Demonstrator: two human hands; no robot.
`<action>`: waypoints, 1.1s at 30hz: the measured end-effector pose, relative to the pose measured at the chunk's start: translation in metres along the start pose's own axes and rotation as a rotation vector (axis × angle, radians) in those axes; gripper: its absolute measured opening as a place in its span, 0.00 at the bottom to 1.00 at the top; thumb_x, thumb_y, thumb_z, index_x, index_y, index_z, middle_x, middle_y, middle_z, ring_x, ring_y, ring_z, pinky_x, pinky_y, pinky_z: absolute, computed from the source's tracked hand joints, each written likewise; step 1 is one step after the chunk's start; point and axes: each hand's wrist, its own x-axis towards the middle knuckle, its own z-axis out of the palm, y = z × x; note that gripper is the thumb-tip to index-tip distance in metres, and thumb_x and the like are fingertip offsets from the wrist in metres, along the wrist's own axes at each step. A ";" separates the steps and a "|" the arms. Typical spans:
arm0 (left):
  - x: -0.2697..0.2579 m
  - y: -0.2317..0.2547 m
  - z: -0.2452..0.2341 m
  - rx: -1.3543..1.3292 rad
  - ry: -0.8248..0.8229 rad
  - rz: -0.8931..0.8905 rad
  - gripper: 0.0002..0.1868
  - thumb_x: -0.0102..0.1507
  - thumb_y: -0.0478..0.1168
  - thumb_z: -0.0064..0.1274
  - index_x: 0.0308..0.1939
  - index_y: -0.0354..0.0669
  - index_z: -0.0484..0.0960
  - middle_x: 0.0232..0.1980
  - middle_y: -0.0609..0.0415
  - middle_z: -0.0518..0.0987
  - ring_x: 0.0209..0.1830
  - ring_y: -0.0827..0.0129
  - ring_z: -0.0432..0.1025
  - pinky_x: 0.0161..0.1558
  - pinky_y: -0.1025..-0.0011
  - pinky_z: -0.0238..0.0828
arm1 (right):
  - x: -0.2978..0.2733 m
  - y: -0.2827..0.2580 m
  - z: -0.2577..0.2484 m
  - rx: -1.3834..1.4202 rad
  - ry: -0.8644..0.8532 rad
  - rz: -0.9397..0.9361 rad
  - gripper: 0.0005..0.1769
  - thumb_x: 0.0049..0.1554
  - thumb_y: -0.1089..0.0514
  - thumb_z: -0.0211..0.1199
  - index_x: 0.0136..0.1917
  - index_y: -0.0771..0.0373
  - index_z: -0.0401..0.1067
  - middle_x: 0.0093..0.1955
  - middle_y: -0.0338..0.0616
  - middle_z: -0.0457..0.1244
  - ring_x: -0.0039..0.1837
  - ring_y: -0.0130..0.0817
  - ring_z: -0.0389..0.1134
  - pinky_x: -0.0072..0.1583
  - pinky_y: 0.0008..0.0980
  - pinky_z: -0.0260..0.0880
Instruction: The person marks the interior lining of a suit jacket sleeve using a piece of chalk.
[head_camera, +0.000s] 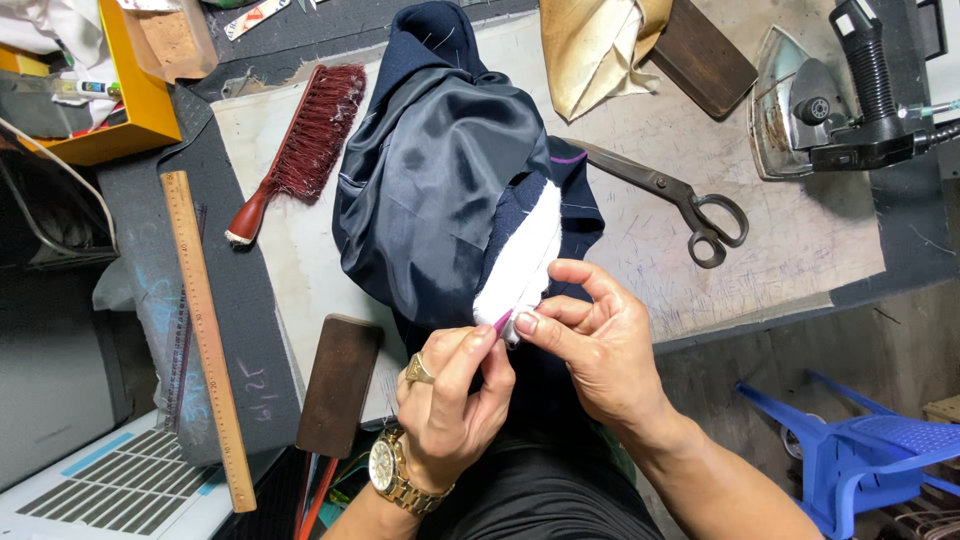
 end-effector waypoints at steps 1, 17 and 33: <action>0.000 0.000 0.000 0.001 -0.003 0.002 0.18 0.65 0.24 0.59 0.56 0.30 0.70 0.41 0.38 0.81 0.34 0.54 0.79 0.38 0.64 0.81 | 0.000 0.000 0.000 -0.002 -0.009 -0.008 0.30 0.47 0.74 0.72 0.61 0.68 0.66 0.38 0.58 0.72 0.41 0.38 0.74 0.50 0.32 0.77; -0.017 0.003 0.000 -0.079 0.031 -0.067 0.17 0.63 0.23 0.57 0.53 0.29 0.70 0.41 0.38 0.82 0.35 0.56 0.80 0.39 0.66 0.81 | 0.004 -0.001 -0.004 0.033 0.025 -0.028 0.30 0.46 0.74 0.72 0.61 0.69 0.67 0.38 0.58 0.71 0.39 0.38 0.74 0.48 0.33 0.77; -0.040 -0.013 0.043 -0.409 0.445 -0.748 0.19 0.62 0.30 0.58 0.55 0.32 0.72 0.39 0.39 0.79 0.28 0.61 0.81 0.37 0.72 0.85 | 0.013 0.005 -0.016 0.139 0.003 -0.059 0.29 0.49 0.71 0.68 0.63 0.63 0.63 0.54 0.65 0.71 0.49 0.46 0.74 0.45 0.44 0.81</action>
